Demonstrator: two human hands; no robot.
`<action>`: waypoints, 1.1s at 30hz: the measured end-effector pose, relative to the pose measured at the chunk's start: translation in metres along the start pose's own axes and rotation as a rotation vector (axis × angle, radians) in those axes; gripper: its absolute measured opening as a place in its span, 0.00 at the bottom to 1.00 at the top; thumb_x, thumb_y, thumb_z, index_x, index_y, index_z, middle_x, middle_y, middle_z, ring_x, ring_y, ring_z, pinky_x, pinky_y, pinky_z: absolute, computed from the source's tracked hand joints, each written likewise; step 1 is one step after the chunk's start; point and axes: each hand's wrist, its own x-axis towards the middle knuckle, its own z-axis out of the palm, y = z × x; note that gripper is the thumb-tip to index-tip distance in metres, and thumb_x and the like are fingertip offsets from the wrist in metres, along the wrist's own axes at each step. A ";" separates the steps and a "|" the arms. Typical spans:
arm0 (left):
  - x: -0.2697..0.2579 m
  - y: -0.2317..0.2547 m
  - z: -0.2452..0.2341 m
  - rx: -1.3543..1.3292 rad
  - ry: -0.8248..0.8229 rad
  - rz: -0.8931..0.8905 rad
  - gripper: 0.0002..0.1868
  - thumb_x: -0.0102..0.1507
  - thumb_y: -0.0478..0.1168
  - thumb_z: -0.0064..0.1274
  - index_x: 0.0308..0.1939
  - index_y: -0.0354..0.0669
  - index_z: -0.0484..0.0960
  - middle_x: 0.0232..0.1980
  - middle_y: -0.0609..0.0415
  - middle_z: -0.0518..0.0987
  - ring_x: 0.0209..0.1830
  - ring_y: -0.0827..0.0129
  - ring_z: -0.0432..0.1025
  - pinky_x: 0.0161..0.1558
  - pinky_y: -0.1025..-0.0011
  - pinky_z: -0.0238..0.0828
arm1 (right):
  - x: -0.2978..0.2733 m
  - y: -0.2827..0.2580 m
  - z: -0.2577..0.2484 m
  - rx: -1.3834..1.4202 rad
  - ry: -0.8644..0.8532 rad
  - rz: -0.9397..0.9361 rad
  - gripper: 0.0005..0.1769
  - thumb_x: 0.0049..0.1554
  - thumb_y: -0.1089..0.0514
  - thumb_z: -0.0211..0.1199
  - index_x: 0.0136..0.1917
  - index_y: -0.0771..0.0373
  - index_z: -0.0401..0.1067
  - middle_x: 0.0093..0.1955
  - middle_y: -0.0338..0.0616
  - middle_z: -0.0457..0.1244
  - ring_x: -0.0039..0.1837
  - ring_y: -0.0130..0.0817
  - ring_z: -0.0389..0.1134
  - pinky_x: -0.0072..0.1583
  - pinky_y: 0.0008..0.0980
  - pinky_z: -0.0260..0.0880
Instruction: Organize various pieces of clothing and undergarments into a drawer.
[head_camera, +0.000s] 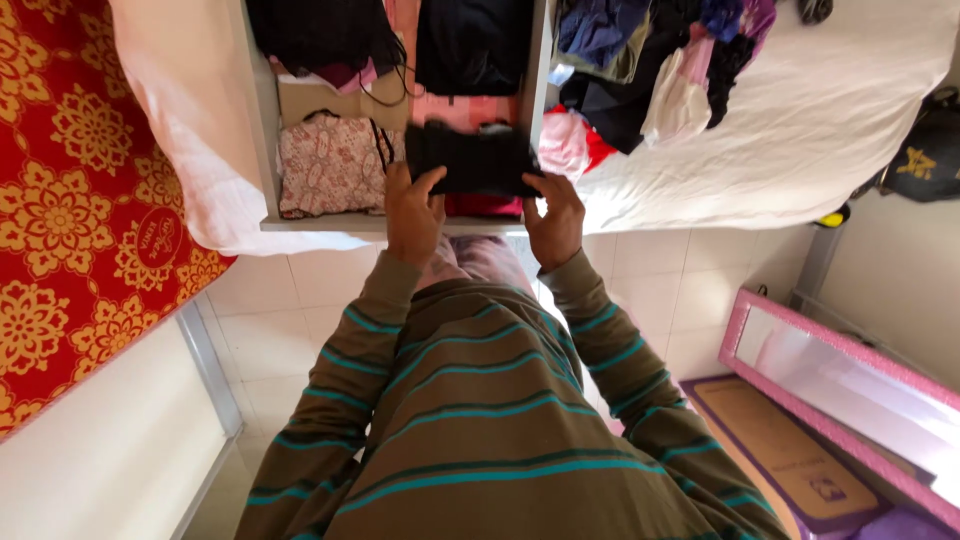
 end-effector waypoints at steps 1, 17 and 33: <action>-0.002 0.006 -0.007 0.013 0.035 0.026 0.23 0.54 0.26 0.60 0.54 0.39 0.85 0.52 0.35 0.71 0.57 0.40 0.65 0.58 0.49 0.66 | 0.001 -0.009 -0.005 0.000 0.043 -0.066 0.20 0.53 0.72 0.63 0.59 0.66 0.75 0.57 0.57 0.66 0.57 0.53 0.69 0.59 0.43 0.71; -0.052 -0.121 0.120 0.352 -0.264 0.125 0.20 0.62 0.34 0.50 0.58 0.45 0.84 0.53 0.44 0.74 0.58 0.46 0.65 0.61 0.48 0.63 | -0.089 0.132 0.110 -0.329 -0.243 0.096 0.24 0.56 0.62 0.63 0.66 0.64 0.71 0.56 0.56 0.63 0.62 0.54 0.60 0.61 0.53 0.61; -0.004 -0.114 0.177 0.466 -0.414 -0.007 0.35 0.56 0.40 0.54 0.69 0.47 0.70 0.68 0.36 0.64 0.63 0.39 0.60 0.49 0.44 0.67 | -0.005 0.134 0.148 -0.230 -0.173 -0.033 0.33 0.55 0.70 0.55 0.73 0.58 0.64 0.71 0.66 0.52 0.62 0.66 0.60 0.61 0.52 0.67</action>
